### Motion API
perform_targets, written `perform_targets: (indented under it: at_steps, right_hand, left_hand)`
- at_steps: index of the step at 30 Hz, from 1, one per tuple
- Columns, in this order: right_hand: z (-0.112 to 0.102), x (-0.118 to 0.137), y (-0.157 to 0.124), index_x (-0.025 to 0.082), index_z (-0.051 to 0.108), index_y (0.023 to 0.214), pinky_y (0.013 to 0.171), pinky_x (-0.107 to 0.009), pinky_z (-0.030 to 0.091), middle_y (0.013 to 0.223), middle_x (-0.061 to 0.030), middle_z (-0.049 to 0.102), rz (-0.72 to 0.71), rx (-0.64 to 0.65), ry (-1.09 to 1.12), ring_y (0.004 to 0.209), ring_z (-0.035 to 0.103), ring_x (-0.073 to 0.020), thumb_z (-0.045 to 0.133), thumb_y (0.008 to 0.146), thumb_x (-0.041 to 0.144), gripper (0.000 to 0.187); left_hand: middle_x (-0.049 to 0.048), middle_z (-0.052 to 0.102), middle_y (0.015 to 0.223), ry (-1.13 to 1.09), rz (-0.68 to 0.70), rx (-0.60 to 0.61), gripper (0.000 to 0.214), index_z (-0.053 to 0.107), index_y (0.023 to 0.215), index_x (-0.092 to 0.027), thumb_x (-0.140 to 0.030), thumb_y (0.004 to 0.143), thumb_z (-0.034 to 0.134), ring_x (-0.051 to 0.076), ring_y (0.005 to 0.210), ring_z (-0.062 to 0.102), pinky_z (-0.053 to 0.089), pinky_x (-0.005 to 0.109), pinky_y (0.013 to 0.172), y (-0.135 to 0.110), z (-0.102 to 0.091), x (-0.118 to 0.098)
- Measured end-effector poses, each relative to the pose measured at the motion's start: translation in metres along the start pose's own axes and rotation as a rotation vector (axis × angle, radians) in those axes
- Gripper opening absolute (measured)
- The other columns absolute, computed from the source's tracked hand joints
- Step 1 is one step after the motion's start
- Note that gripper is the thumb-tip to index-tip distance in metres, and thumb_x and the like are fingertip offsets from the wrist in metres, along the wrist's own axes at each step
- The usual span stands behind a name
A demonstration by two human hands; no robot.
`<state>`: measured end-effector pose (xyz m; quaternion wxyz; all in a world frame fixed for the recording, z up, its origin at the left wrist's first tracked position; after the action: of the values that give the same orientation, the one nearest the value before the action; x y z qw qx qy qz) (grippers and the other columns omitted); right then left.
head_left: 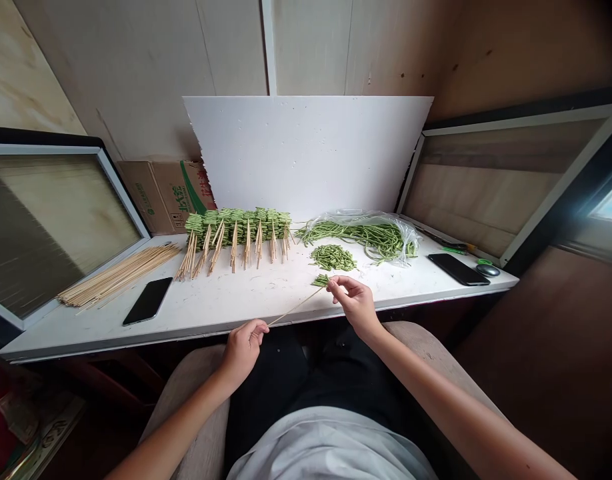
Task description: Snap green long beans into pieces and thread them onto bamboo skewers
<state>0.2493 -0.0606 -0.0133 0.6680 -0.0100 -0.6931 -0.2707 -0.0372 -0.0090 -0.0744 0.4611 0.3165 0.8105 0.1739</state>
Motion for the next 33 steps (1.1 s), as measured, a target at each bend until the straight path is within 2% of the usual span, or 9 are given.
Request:
perform_targets:
  at_steps: [5, 7, 9, 11, 14, 21, 26, 33]
  right_hand:
    - [0.006, -0.001, -0.001, 0.023, 0.074, 0.088, 0.062, -0.032, 0.051, 0.089, -0.0061, 0.070, 0.004, 0.045, 0.020, 0.075, 0.060, -0.0199, 0.076, 0.084, 0.059, 0.037]
    - [0.008, -0.002, -0.001, 0.023, 0.073, 0.089, 0.062, -0.030, 0.052, 0.090, -0.0062, 0.068, 0.002, 0.054, 0.028, 0.076, 0.060, -0.0194, 0.076, 0.084, 0.059, 0.036]
    - [0.007, -0.003, 0.001, 0.022, 0.072, 0.090, 0.060, -0.028, 0.051, 0.090, -0.0064, 0.067, 0.005, 0.036, 0.036, 0.077, 0.059, -0.0192, 0.075, 0.085, 0.059, 0.037]
    - [0.005, -0.004, 0.002, 0.021, 0.071, 0.090, 0.058, -0.027, 0.051, 0.090, -0.0067, 0.066, 0.013, 0.002, 0.042, 0.077, 0.059, -0.0191, 0.075, 0.085, 0.060, 0.040]
    - [0.001, -0.001, 0.003, 0.019, 0.070, 0.089, 0.058, -0.027, 0.051, 0.089, -0.0062, 0.064, 0.021, -0.026, 0.041, 0.074, 0.058, -0.0177, 0.075, 0.084, 0.061, 0.042]
    - [0.006, 0.007, -0.004, 0.021, 0.070, 0.089, 0.063, -0.028, 0.049, 0.087, -0.0029, 0.062, -0.013, -0.005, 0.049, 0.069, 0.053, -0.0144, 0.076, 0.086, 0.054, 0.034]
    - [0.009, 0.005, -0.009, 0.021, 0.070, 0.091, 0.065, -0.029, 0.047, 0.091, -0.0044, 0.064, -0.021, -0.017, 0.019, 0.077, 0.056, -0.0169, 0.076, 0.086, 0.054, 0.034]
    - [0.022, 0.001, -0.018, 0.019, 0.068, 0.087, 0.064, -0.027, 0.044, 0.095, -0.0060, 0.063, 0.006, 0.026, 0.075, 0.077, 0.052, -0.0163, 0.076, 0.085, 0.051, 0.034]
  left_hand:
    - [-0.0014, 0.057, 0.055, -0.082, -0.073, 0.067, 0.036, 0.067, 0.076, -0.018, -0.031, 0.102, 0.046, 0.012, 0.048, 0.052, 0.041, 0.023, 0.051, 0.002, 0.005, 0.008]
    - [-0.0014, 0.059, 0.056, -0.141, -0.122, 0.120, 0.035, 0.069, 0.081, -0.018, -0.036, 0.103, 0.048, 0.012, 0.046, 0.053, 0.042, 0.022, 0.050, 0.004, 0.009, 0.013]
    - [0.0008, 0.067, 0.066, -0.216, -0.175, 0.147, 0.030, 0.071, 0.092, -0.017, -0.041, 0.101, 0.054, 0.012, 0.048, 0.058, 0.046, 0.023, 0.052, 0.005, 0.011, 0.018]
    - [0.0036, 0.073, 0.076, -0.252, -0.214, 0.128, 0.028, 0.071, 0.097, -0.017, -0.043, 0.096, 0.064, 0.013, 0.052, 0.064, 0.051, 0.025, 0.056, 0.005, 0.009, 0.020]
    - [0.0047, 0.074, 0.075, -0.230, -0.243, 0.091, 0.028, 0.072, 0.089, -0.016, -0.044, 0.092, 0.070, 0.016, 0.058, 0.069, 0.054, 0.027, 0.062, 0.003, 0.006, 0.020]
    - [0.0020, 0.067, 0.067, -0.214, -0.246, 0.115, 0.036, 0.073, 0.088, -0.016, -0.046, 0.100, 0.057, 0.014, 0.055, 0.064, 0.050, 0.025, 0.057, -0.002, 0.006, 0.020]
    - [0.0002, 0.062, 0.060, -0.158, -0.255, 0.122, 0.039, 0.071, 0.083, -0.016, -0.044, 0.101, 0.051, 0.012, 0.048, 0.054, 0.040, 0.024, 0.051, -0.003, 0.007, 0.019]
    - [-0.0015, 0.054, 0.053, -0.112, -0.196, 0.148, 0.037, 0.063, 0.074, -0.017, -0.036, 0.100, 0.044, 0.013, 0.049, 0.050, 0.037, 0.024, 0.055, -0.002, 0.009, 0.007]
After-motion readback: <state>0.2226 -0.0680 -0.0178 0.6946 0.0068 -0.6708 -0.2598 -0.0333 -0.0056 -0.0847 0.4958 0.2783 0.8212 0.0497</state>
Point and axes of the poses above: each hand's wrist, its own y-axis towards the middle knuckle, its own z-axis out of the palm, x = y × z, the point moved 7 cm from there along y, towards the middle knuckle
